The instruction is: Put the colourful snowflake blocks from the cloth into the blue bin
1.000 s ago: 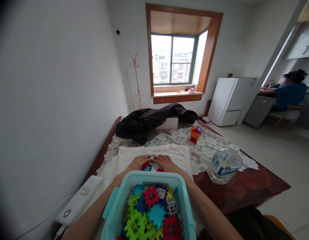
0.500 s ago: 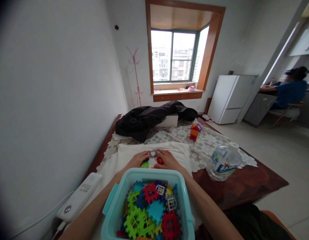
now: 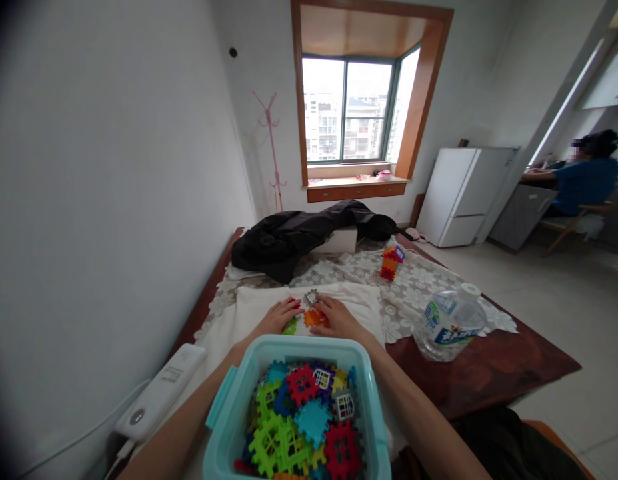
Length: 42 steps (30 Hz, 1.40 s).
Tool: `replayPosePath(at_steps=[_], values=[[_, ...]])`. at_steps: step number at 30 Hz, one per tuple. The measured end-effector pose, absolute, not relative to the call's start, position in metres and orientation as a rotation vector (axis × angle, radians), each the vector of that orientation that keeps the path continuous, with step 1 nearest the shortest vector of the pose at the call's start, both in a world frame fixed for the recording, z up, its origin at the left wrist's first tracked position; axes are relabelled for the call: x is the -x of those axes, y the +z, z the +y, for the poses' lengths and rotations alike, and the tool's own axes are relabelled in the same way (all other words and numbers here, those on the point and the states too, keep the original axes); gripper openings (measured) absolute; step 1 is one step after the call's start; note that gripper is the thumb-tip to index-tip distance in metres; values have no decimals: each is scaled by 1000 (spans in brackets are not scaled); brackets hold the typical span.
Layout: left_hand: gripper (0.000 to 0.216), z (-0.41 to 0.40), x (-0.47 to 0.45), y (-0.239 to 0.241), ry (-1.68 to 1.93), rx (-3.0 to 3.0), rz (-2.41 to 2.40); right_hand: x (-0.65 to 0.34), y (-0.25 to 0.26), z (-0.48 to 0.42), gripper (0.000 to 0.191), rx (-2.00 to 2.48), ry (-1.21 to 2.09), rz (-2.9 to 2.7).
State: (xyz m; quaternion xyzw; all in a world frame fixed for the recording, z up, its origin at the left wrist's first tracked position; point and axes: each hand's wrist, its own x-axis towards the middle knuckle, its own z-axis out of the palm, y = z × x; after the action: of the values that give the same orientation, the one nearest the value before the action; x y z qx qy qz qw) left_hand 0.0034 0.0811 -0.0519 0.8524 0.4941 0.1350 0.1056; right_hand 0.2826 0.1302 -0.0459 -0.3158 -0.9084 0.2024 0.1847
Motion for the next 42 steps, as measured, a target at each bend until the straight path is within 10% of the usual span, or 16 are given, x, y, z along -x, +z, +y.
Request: replayPosePath(at_steps=[21,42], values=[[67,81,-10,-67,146,-2683,1471,-306,-57,133,79,972,932,-2750],[60,82,-4,-51,298,-2568,1489,-295,-63,140,78,1050,570,-2618]])
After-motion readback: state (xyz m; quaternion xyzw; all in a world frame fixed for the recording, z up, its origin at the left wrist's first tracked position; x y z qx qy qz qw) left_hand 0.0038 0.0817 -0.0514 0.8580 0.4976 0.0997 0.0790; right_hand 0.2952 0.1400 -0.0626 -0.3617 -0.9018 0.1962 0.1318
